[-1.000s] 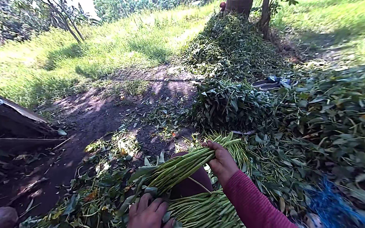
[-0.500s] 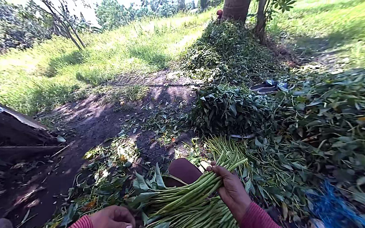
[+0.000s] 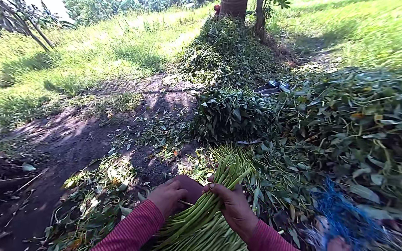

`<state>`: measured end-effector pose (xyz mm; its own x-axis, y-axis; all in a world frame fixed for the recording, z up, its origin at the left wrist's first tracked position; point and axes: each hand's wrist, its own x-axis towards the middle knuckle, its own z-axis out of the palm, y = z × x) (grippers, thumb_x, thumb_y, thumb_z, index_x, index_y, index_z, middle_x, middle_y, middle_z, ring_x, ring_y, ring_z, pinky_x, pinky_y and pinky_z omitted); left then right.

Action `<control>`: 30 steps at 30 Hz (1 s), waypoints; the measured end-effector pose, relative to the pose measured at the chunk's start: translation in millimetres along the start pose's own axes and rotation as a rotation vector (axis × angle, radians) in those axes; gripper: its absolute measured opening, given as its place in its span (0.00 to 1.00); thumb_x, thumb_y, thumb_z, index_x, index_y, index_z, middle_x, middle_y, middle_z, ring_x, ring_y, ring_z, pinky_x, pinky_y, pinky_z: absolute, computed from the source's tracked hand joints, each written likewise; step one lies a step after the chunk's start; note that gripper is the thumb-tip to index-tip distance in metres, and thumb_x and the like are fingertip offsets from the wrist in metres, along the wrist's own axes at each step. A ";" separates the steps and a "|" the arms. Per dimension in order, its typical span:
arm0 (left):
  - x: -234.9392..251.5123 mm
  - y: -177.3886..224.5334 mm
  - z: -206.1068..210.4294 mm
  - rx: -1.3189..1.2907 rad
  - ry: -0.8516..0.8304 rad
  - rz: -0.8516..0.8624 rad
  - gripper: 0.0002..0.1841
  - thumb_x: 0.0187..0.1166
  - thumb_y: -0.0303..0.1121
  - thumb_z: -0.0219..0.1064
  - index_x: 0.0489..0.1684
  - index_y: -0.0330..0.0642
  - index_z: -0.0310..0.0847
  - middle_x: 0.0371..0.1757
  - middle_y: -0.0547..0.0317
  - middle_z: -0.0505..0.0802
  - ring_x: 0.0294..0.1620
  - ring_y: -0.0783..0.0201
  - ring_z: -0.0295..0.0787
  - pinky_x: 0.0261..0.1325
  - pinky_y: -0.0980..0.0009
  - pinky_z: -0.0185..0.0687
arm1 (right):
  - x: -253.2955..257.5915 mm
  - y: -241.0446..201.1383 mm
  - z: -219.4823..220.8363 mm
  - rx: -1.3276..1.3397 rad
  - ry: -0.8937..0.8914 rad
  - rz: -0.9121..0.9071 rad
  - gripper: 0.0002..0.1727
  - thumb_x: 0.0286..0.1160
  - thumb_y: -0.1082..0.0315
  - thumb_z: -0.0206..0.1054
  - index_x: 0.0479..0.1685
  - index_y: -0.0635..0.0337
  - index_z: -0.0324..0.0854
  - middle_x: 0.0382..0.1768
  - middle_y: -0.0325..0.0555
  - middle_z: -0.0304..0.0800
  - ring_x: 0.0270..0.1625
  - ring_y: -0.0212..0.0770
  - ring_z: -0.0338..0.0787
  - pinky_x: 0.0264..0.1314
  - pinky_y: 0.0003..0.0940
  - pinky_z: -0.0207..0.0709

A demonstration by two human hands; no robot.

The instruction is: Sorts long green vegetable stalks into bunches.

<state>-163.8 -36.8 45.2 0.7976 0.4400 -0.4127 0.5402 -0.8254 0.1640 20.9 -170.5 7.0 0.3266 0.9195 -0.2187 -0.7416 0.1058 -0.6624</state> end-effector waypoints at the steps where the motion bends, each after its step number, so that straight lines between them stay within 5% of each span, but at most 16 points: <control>1: -1.3 0.6 1.3 -0.011 0.004 -0.001 0.13 0.83 0.38 0.67 0.58 0.42 0.89 0.62 0.39 0.89 0.70 0.37 0.83 0.70 0.39 0.79 | -0.1 -0.4 -0.5 0.002 0.000 -0.003 0.30 0.72 0.82 0.67 0.76 0.70 0.64 0.47 0.65 0.91 0.46 0.55 0.95 0.53 0.49 0.91; 5: -16.3 3.7 10.1 -0.236 0.010 -0.135 0.14 0.86 0.37 0.64 0.58 0.37 0.87 0.55 0.41 0.92 0.60 0.44 0.89 0.68 0.43 0.80 | 4.4 0.9 -6.6 0.072 0.032 0.010 0.34 0.71 0.84 0.65 0.80 0.66 0.60 0.48 0.63 0.89 0.44 0.54 0.95 0.51 0.49 0.91; 7: -22.3 2.2 11.7 -0.341 -0.021 -0.151 0.16 0.85 0.34 0.65 0.68 0.45 0.84 0.54 0.46 0.94 0.57 0.48 0.93 0.68 0.45 0.82 | 8.2 2.4 -9.2 0.133 0.076 0.040 0.33 0.70 0.86 0.65 0.78 0.66 0.61 0.47 0.63 0.89 0.42 0.54 0.95 0.49 0.49 0.92; 10: -31.3 -2.2 16.0 -0.465 -0.030 -0.079 0.17 0.91 0.35 0.55 0.72 0.51 0.84 0.64 0.54 0.93 0.65 0.57 0.91 0.75 0.49 0.79 | 15.4 5.8 -15.6 0.211 0.154 0.093 0.32 0.70 0.87 0.63 0.77 0.64 0.61 0.48 0.62 0.88 0.40 0.54 0.94 0.47 0.50 0.92; 12: -37.7 -5.5 16.4 -0.551 -0.026 -0.080 0.22 0.94 0.46 0.46 0.71 0.52 0.83 0.66 0.55 0.91 0.67 0.59 0.88 0.75 0.49 0.78 | 21.3 9.5 -20.7 0.245 0.208 0.112 0.33 0.70 0.87 0.62 0.78 0.63 0.63 0.49 0.61 0.87 0.40 0.53 0.93 0.46 0.50 0.91; 14: -45.0 3.9 12.1 -0.500 -0.065 -0.117 0.33 0.87 0.64 0.46 0.75 0.50 0.78 0.62 0.50 0.92 0.66 0.53 0.88 0.72 0.42 0.77 | 25.6 13.8 -25.0 0.270 0.258 0.140 0.31 0.69 0.87 0.62 0.75 0.63 0.66 0.47 0.59 0.87 0.40 0.52 0.93 0.45 0.48 0.91; 16: -50.9 30.5 11.2 -0.278 -0.087 -0.157 0.49 0.72 0.74 0.60 0.82 0.40 0.71 0.69 0.40 0.88 0.74 0.41 0.82 0.85 0.35 0.58 | 30.6 19.3 -30.8 0.287 0.301 0.183 0.28 0.69 0.87 0.62 0.71 0.65 0.66 0.47 0.59 0.87 0.40 0.51 0.92 0.45 0.47 0.90; 17: -52.5 43.6 21.3 -0.144 -0.021 -0.171 0.57 0.63 0.79 0.63 0.81 0.35 0.71 0.67 0.36 0.88 0.72 0.36 0.83 0.84 0.33 0.58 | 33.6 22.9 -35.2 0.286 0.321 0.215 0.27 0.70 0.87 0.62 0.69 0.66 0.66 0.47 0.59 0.88 0.40 0.50 0.93 0.45 0.46 0.90; 20: -53.3 67.0 49.9 0.046 0.109 -0.240 0.62 0.54 0.82 0.67 0.74 0.27 0.75 0.58 0.29 0.90 0.61 0.31 0.88 0.66 0.36 0.80 | 40.5 30.3 -49.4 0.203 0.362 0.370 0.24 0.70 0.83 0.66 0.67 0.68 0.68 0.46 0.60 0.89 0.42 0.50 0.93 0.45 0.46 0.90; 22: -53.2 74.9 47.1 -0.029 -0.001 -0.340 0.59 0.59 0.78 0.69 0.76 0.27 0.71 0.59 0.28 0.90 0.60 0.30 0.89 0.63 0.35 0.82 | 40.8 16.0 -61.0 0.067 0.359 0.447 0.22 0.73 0.75 0.71 0.65 0.68 0.72 0.47 0.59 0.89 0.45 0.49 0.93 0.46 0.45 0.89; 24: -58.4 78.0 44.5 -0.142 -0.062 -0.432 0.57 0.62 0.74 0.71 0.80 0.29 0.66 0.59 0.27 0.89 0.58 0.28 0.90 0.61 0.34 0.82 | 33.4 -20.2 -78.4 -0.157 0.369 0.382 0.30 0.73 0.67 0.76 0.73 0.65 0.69 0.59 0.55 0.85 0.55 0.46 0.89 0.54 0.42 0.85; 26: -67.6 71.7 55.6 -0.241 0.020 -0.446 0.57 0.63 0.71 0.73 0.83 0.30 0.62 0.61 0.25 0.88 0.55 0.27 0.91 0.57 0.31 0.82 | 11.3 -70.2 -95.4 -0.525 0.308 0.245 0.43 0.75 0.61 0.76 0.87 0.63 0.56 0.79 0.59 0.73 0.75 0.52 0.80 0.72 0.48 0.79; 27: -71.4 66.7 63.8 -0.293 0.086 -0.433 0.56 0.65 0.69 0.73 0.84 0.30 0.61 0.63 0.24 0.87 0.54 0.27 0.91 0.56 0.30 0.83 | -5.1 -94.8 -101.4 -0.779 0.244 0.204 0.43 0.78 0.56 0.73 0.87 0.65 0.56 0.80 0.61 0.71 0.75 0.55 0.80 0.73 0.51 0.79; 29: -76.3 56.0 82.7 -0.380 0.240 -0.385 0.51 0.72 0.64 0.70 0.83 0.29 0.59 0.66 0.25 0.86 0.53 0.29 0.92 0.53 0.30 0.84 | -46.4 -128.0 -105.5 -1.315 0.050 0.223 0.32 0.85 0.41 0.61 0.65 0.64 0.80 0.55 0.56 0.88 0.55 0.48 0.90 0.60 0.50 0.82; 30: -77.3 52.2 91.5 -0.395 0.316 -0.364 0.46 0.78 0.62 0.64 0.81 0.27 0.60 0.64 0.25 0.87 0.52 0.31 0.93 0.52 0.32 0.85 | -66.4 -133.8 -103.9 -1.521 -0.114 0.353 0.39 0.86 0.32 0.49 0.52 0.63 0.85 0.43 0.56 0.88 0.47 0.53 0.88 0.54 0.58 0.79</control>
<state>-221.9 -146.3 3.8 0.5521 0.8017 -0.2291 0.8026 -0.4366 0.4064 159.3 -285.1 35.6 0.1738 0.8444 -0.5067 0.5203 -0.5156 -0.6807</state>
